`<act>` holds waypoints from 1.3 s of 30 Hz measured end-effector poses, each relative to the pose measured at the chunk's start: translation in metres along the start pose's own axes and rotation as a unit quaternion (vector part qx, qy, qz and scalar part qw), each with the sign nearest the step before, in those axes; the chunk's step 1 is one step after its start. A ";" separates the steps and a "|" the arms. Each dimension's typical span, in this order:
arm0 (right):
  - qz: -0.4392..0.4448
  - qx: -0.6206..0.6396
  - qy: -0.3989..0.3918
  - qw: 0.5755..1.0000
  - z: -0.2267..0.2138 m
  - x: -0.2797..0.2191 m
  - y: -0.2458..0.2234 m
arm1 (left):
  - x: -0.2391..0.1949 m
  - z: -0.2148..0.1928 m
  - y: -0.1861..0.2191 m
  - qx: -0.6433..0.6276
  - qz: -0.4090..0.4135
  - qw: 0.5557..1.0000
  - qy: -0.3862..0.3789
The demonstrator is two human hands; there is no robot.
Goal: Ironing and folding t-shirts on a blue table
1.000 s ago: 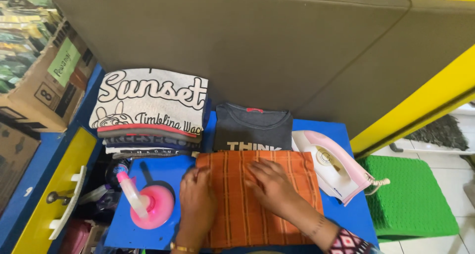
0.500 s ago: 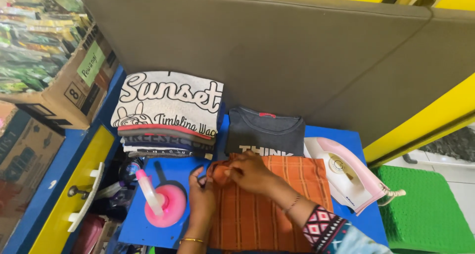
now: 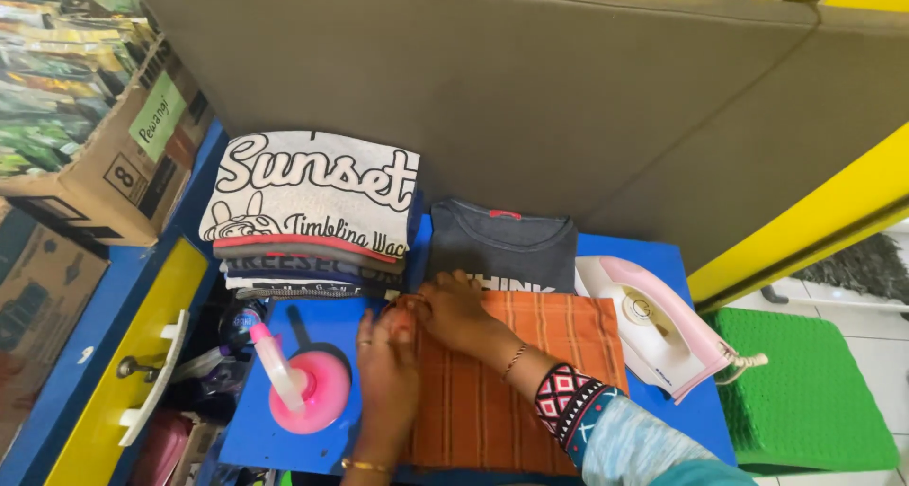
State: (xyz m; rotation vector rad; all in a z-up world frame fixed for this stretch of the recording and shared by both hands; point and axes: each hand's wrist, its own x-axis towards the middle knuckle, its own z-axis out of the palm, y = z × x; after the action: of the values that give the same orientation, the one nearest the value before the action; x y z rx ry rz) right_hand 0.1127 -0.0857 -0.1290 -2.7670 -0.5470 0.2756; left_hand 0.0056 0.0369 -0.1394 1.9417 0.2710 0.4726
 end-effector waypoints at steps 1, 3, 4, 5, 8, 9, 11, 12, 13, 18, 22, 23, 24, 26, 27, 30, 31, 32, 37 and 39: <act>0.001 0.017 0.021 1.000 0.002 0.000 0.001 | -0.009 0.000 0.012 0.060 0.027 0.997 -0.049; 0.003 0.035 0.041 0.999 0.003 -0.008 0.009 | -0.023 0.002 0.027 0.120 0.054 0.986 -0.098; -0.030 0.070 0.093 0.993 0.001 -0.015 0.016 | -0.029 0.004 0.030 0.171 0.104 0.972 -0.122; -0.062 0.104 0.145 0.982 -0.002 -0.022 0.024 | -0.034 0.008 0.034 0.220 0.155 0.952 -0.145; -0.113 0.109 0.273 0.949 -0.003 -0.063 0.057 | -0.032 0.019 0.034 0.277 0.142 0.925 -0.218; -0.111 0.108 0.273 0.950 -0.010 -0.084 0.062 | -0.032 0.022 0.037 0.275 0.143 0.925 -0.219; -0.093 0.108 0.199 0.970 -0.024 -0.128 0.073 | -0.034 0.029 0.044 0.277 0.159 0.910 -0.266; -0.089 0.107 0.199 0.970 -0.022 -0.140 0.079 | -0.036 0.031 0.044 0.275 0.160 0.909 -0.269; -0.086 0.085 0.206 0.971 -0.021 -0.152 0.085 | -0.036 0.034 0.045 0.288 0.161 0.897 -0.294; 0.017 -0.008 0.133 0.991 0.005 -0.177 0.119 | -0.030 0.031 0.053 0.318 0.108 0.861 -0.382; 0.000 -0.019 0.173 0.985 0.009 -0.169 0.131 | -0.031 0.030 0.050 0.325 0.126 0.866 -0.358; -0.022 -0.004 0.193 0.981 0.012 -0.169 0.138 | -0.033 0.031 0.047 0.318 0.149 0.874 -0.336; -0.021 -0.004 0.193 0.981 -0.010 -0.173 0.134 | -0.032 0.029 0.055 0.318 0.149 0.874 -0.337; -0.013 0.031 0.219 0.975 -0.056 -0.177 0.127 | -0.027 0.024 0.071 0.336 0.070 0.840 -0.419; -0.011 0.032 0.218 0.975 -0.067 -0.175 0.146 | -0.030 0.025 0.073 0.336 0.070 0.839 -0.422; -0.071 -0.094 0.364 0.924 -0.100 -0.165 0.198 | -0.037 0.035 0.082 0.346 0.095 0.834 -0.419; 0.014 -0.102 0.292 0.951 -0.109 -0.162 0.208 | -0.041 0.039 0.084 0.316 0.119 0.839 -0.427; 0.100 -0.109 0.216 0.965 -0.119 -0.160 0.218 | -0.045 0.043 0.087 0.285 0.144 0.842 -0.435; 0.327 -0.021 -0.013 0.945 -0.163 -0.150 0.179 | -0.044 0.042 0.079 0.278 0.165 0.823 -0.466; 0.326 -0.033 -0.015 0.945 -0.165 -0.153 0.180 | -0.046 0.040 0.078 0.267 0.166 0.826 -0.468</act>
State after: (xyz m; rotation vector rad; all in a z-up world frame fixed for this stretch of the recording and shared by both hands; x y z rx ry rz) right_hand 0.0748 -0.3476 -0.0149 -2.9247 0.3856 0.4470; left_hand -0.0194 -0.0459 -0.0914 2.5318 -0.6494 -0.4364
